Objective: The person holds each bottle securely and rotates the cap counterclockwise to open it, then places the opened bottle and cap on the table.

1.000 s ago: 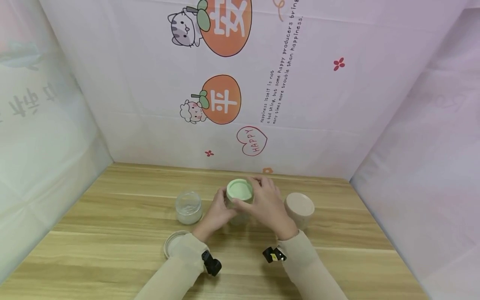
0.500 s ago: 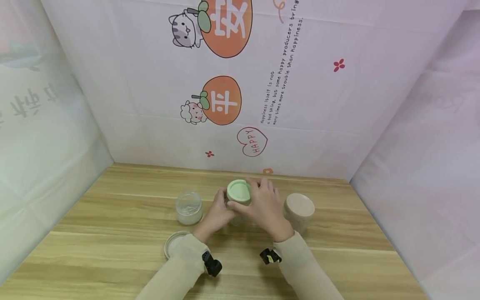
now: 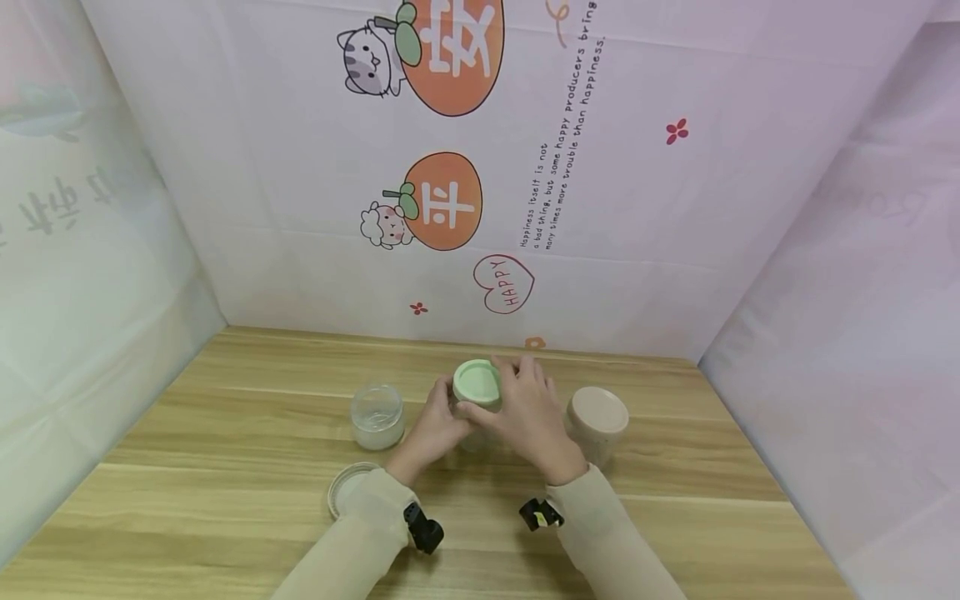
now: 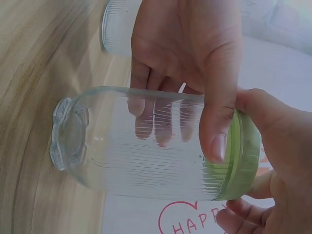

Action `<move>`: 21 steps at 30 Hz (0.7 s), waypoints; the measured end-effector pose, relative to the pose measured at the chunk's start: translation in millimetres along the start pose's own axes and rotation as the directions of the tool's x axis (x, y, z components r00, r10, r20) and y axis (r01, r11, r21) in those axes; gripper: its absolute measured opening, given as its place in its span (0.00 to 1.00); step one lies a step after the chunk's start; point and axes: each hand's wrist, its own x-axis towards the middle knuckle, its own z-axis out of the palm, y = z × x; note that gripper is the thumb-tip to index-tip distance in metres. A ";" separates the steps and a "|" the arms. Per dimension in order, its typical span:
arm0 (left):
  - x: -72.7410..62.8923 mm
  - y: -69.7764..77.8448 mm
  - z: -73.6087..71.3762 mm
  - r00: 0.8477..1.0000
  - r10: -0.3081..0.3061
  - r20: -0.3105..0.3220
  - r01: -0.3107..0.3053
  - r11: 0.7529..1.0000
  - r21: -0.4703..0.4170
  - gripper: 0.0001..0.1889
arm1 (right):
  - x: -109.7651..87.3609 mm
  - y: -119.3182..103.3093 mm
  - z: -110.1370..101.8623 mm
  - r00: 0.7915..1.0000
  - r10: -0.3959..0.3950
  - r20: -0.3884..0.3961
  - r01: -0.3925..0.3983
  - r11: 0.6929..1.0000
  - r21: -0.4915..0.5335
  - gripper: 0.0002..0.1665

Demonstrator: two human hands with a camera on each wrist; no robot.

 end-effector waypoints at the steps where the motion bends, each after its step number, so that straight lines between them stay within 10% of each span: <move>1: -0.3 0.2 0.0 1.000 0.001 -0.003 -0.001 1.000 0.002 0.38 | -0.1 0.5 0.0 1.000 -0.003 0.004 0.003 1.000 0.008 0.52; 21: 0.4 -2.9 -0.1 1.000 0.021 0.001 -0.021 1.000 0.006 0.44 | 3.7 26.8 -2.6 0.976 -0.165 0.143 0.100 0.920 0.380 0.44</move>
